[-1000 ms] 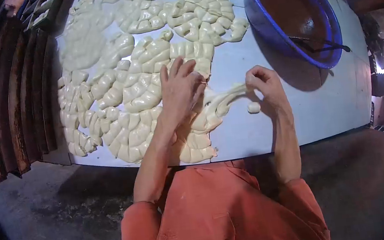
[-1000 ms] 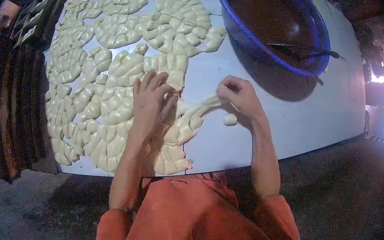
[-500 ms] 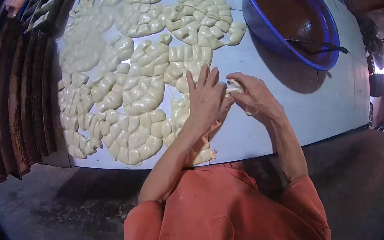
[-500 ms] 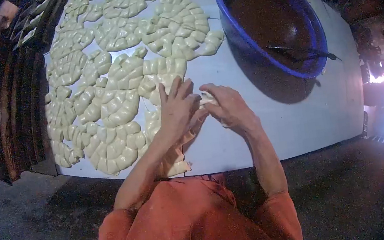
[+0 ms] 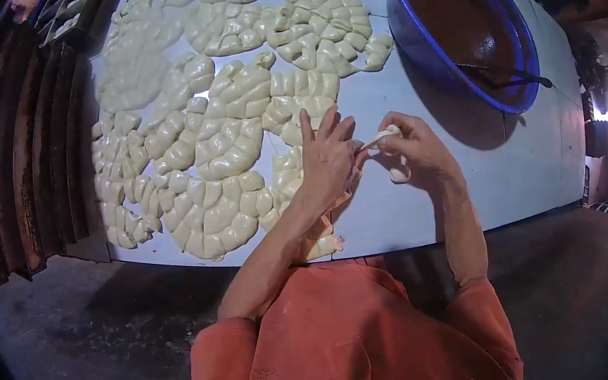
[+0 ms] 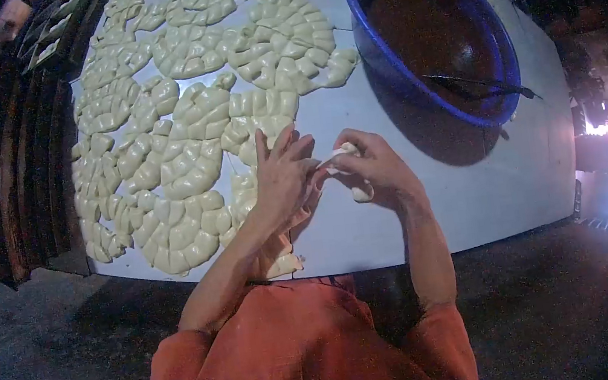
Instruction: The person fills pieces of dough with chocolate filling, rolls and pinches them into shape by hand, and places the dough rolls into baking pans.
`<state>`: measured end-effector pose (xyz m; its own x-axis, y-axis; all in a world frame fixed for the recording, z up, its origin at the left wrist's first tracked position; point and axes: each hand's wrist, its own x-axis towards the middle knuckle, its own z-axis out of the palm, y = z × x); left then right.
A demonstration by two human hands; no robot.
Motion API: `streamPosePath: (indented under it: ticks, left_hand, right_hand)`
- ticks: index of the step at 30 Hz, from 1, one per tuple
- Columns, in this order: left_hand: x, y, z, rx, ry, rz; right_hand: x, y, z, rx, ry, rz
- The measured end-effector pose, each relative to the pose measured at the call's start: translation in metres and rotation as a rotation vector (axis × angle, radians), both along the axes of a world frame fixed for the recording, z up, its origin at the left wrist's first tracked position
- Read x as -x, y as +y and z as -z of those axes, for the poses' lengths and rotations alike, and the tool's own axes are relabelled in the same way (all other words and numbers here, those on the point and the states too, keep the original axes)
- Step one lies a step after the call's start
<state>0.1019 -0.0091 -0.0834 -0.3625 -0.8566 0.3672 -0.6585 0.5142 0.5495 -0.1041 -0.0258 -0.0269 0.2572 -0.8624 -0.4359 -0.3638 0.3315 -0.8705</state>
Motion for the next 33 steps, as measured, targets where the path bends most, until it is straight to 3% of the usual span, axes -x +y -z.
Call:
streamPosePath:
  ticks: [3,5,9,11,12,13,15,17,21,23,26,27,29,31,33]
  left_hand:
    - [-0.004,0.004,-0.001,-0.027,-0.059,-0.004]
    - [-0.010,0.006,-0.006,-0.069,-0.157,0.015]
    - [-0.012,0.007,0.001,-0.015,-0.100,-0.041]
    - [-0.013,0.006,0.001,-0.149,-0.188,-0.042]
    - [-0.015,0.003,0.004,-0.209,-0.223,0.024]
    - [-0.018,-0.002,-0.011,-0.204,-0.216,0.033]
    - [-0.026,-0.010,-0.044,-0.590,0.008,0.136]
    - [-0.023,-0.013,-0.063,-0.502,-0.043,0.118]
    - [-0.005,-0.014,-0.073,-0.208,0.176,0.089]
    - [-0.003,-0.015,-0.081,-0.658,0.378,0.089]
    - [-0.006,-0.012,-0.080,-0.686,0.480,0.017]
    - [-0.010,-0.011,-0.079,-0.691,0.502,-0.004]
    - [-0.012,-0.013,-0.076,-0.621,0.492,0.024]
    - [-0.015,-0.013,-0.078,-0.758,0.575,0.136]
    - [-0.018,-0.012,-0.072,-0.745,0.530,0.166]
  right_hand:
    - [0.018,-0.002,-0.013,0.087,-0.122,0.206]
    - [0.051,-0.012,-0.006,0.152,-0.355,0.359]
    - [0.069,-0.012,-0.027,0.272,-0.654,0.426]
    - [0.056,-0.003,-0.040,0.357,-0.629,0.539]
    - [0.052,0.000,-0.038,0.358,-0.768,0.446]
    - [0.055,-0.001,-0.032,0.278,-0.655,0.478]
    - [0.043,0.006,-0.018,0.268,-0.556,0.408]
    - [0.024,0.010,-0.003,0.189,-0.549,0.479]
    - [-0.028,0.021,-0.010,0.079,-0.644,0.551]
    - [-0.032,0.021,-0.002,0.093,-0.624,0.527]
    - [-0.020,0.021,0.002,0.034,-0.329,0.412]
    - [-0.020,0.023,0.003,0.033,-0.326,0.416]
    - [-0.030,0.024,0.004,0.297,-0.364,0.524]
    - [-0.041,0.030,-0.016,0.290,-0.418,0.503]
    - [-0.041,0.032,-0.016,0.278,-0.357,0.263]
